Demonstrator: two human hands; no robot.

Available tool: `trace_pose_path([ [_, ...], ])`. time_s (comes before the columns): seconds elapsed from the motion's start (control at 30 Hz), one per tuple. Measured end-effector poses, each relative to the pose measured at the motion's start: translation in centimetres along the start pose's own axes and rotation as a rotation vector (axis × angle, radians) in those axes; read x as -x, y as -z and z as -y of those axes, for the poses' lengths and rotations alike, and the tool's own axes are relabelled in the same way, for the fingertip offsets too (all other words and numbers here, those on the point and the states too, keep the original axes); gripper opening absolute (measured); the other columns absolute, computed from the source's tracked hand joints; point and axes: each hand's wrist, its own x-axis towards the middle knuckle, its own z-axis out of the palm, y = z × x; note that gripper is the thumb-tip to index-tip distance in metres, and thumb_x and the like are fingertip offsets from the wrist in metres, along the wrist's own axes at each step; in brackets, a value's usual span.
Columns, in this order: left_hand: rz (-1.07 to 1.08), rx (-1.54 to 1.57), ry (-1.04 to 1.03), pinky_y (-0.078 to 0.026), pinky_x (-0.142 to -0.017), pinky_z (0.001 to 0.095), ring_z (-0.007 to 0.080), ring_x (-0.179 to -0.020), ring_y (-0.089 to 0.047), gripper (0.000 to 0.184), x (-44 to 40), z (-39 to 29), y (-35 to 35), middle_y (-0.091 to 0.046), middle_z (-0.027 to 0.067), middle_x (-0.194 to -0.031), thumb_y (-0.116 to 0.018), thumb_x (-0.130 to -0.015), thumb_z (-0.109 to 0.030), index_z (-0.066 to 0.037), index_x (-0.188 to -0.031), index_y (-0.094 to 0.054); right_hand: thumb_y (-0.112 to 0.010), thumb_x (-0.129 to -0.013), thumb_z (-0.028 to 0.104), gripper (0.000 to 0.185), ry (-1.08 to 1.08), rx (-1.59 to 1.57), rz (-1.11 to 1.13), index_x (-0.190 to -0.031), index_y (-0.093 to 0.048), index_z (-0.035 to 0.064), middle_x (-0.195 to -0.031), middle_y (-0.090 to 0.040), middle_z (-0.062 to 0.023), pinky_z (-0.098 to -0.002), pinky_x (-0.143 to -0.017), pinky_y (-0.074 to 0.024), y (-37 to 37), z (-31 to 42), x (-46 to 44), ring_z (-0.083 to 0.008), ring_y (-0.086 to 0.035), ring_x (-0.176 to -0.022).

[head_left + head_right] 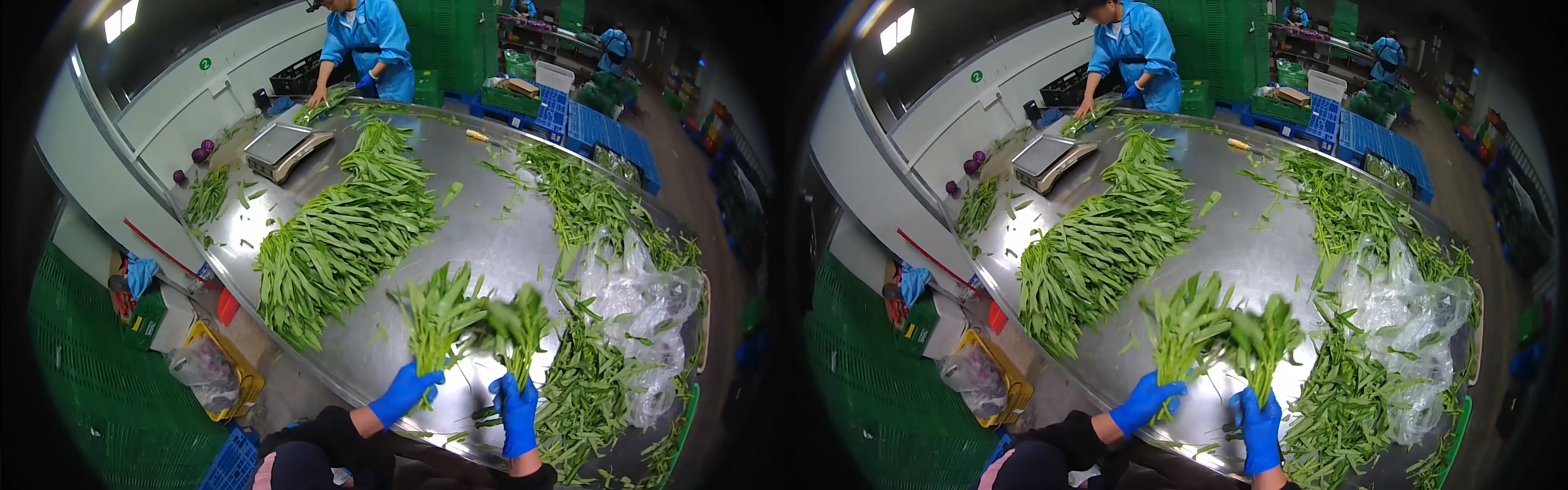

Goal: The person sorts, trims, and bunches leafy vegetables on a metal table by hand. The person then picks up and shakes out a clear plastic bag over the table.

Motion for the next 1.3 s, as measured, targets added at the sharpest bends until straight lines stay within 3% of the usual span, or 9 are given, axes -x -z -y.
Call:
trace_pose_path([
  [0.13, -0.176, 0.231, 0.142, -0.044, -0.049, 0.0268, 0.0120, -0.055, -0.053, 0.017, -1.0, -1.3, 3.5, -0.058, 0.0048, -0.079, -0.059, -0.089, -0.012, -0.002, -0.102, -0.056, -0.052, -0.096, 0.031, 0.025, -0.218, -0.070, -0.205, -0.095, -0.057, 0.0067, -0.066, -0.057, -0.0015, -0.0232, -0.040, -0.0330, 4.1, -2.4, -4.6, -0.0072, -0.045, -0.045],
  [0.4, -0.118, 0.174, -0.286, -0.045, -0.049, 0.0242, 0.0103, -0.054, -0.055, 0.021, -2.9, -4.4, -2.2, -0.058, 0.0028, -0.072, -0.066, -0.087, -0.017, -0.003, -0.100, -0.058, -0.052, -0.096, 0.037, 0.030, 0.231, -0.146, -0.194, -0.080, -0.055, 0.0110, -0.067, -0.058, -0.0007, -0.0190, -0.040, -0.0327, -1.6, 4.5, -3.8, -0.0049, -0.046, -0.046],
  [0.6, 0.057, 0.365, 0.276, -0.048, -0.055, 0.0284, 0.0151, -0.060, -0.057, 0.016, -5.4, 4.6, -2.8, -0.059, 0.0049, -0.072, -0.063, -0.088, -0.017, -0.002, -0.094, -0.060, -0.051, -0.096, 0.038, 0.037, -0.293, -0.041, 0.170, -0.102, -0.062, 0.0032, -0.077, -0.062, -0.0038, -0.0238, -0.058, -0.0455, -2.7, -6.8, -4.0, -0.0115, -0.057, -0.065],
  [0.83, 0.091, 0.309, 0.247, -0.047, -0.062, 0.0261, 0.0129, -0.064, -0.058, 0.021, -5.0, 3.9, -2.3, -0.061, 0.0026, -0.075, -0.066, -0.086, -0.020, -0.004, -0.098, -0.063, -0.028, -0.099, 0.050, 0.059, -0.456, -0.580, 0.275, -0.120, -0.055, 0.0018, -0.092, -0.065, -0.0112, -0.0350, -0.077, -0.0534, -0.7, -7.0, -3.9, -0.0217, -0.064, -0.078],
  [0.93, 0.070, 0.259, 0.259, -0.048, -0.073, 0.0265, 0.0131, -0.076, -0.060, 0.024, -5.2, 4.7, -2.2, -0.063, 0.0029, -0.086, -0.065, -0.086, -0.018, -0.003, -0.105, -0.062, -0.032, -0.099, 0.046, 0.055, -0.470, -0.585, 0.180, -0.121, -0.054, 0.0018, -0.094, -0.065, -0.0106, -0.0352, -0.079, -0.0529, -0.5, -8.7, -4.2, -0.0214, -0.064, -0.080],
  [1.0, 0.035, 0.229, 0.267, -0.048, -0.078, 0.0269, 0.0136, -0.083, -0.061, 0.027, -5.1, 5.0, -2.7, -0.064, 0.0035, -0.093, -0.063, -0.087, -0.017, -0.002, -0.109, -0.061, -0.043, -0.097, 0.037, 0.043, -0.462, -0.506, 0.149, -0.114, -0.059, 0.0012, -0.095, -0.065, -0.0103, -0.0341, -0.079, -0.0516, -0.3, -9.2, -4.0, -0.0225, -0.064, -0.083],
  [1.1, 0.060, 0.217, 0.177, -0.044, -0.090, 0.0269, 0.0135, -0.100, -0.059, 0.037, -5.3, 6.2, -3.5, -0.063, 0.0064, -0.111, -0.067, -0.085, -0.015, -0.001, -0.118, -0.059, -0.063, -0.086, 0.023, 0.029, 0.092, 0.319, 0.079, -0.103, -0.067, 0.0000, -0.098, -0.067, -0.0121, -0.0317, -0.077, -0.0496, 0.9, -12.6, -4.9, -0.0231, -0.064, -0.084],
  [1.2, 0.118, 0.192, 0.241, -0.045, -0.089, 0.0272, 0.0134, -0.099, -0.060, 0.037, -5.1, 6.0, -3.4, -0.064, 0.0063, -0.110, -0.067, -0.085, -0.014, -0.001, -0.118, -0.059, -0.066, -0.084, 0.027, 0.029, 0.139, 0.854, 0.032, -0.097, -0.070, 0.0018, -0.083, -0.068, -0.0127, -0.0299, -0.069, -0.0501, 0.0, -5.1, -3.7, -0.0197, -0.064, -0.071],
  [1.3, 0.158, 0.208, 0.272, -0.047, -0.087, 0.0278, 0.0142, -0.097, -0.061, 0.037, -5.6, 6.6, -2.8, -0.064, 0.0064, -0.108, -0.067, -0.085, -0.015, -0.001, -0.118, -0.059, -0.071, -0.080, 0.032, 0.029, 0.048, 0.811, 0.026, -0.085, -0.073, 0.0036, -0.065, -0.065, -0.0108, -0.0275, -0.057, -0.0468, 0.2, -3.8, -3.8, -0.0134, -0.061, -0.057],
])
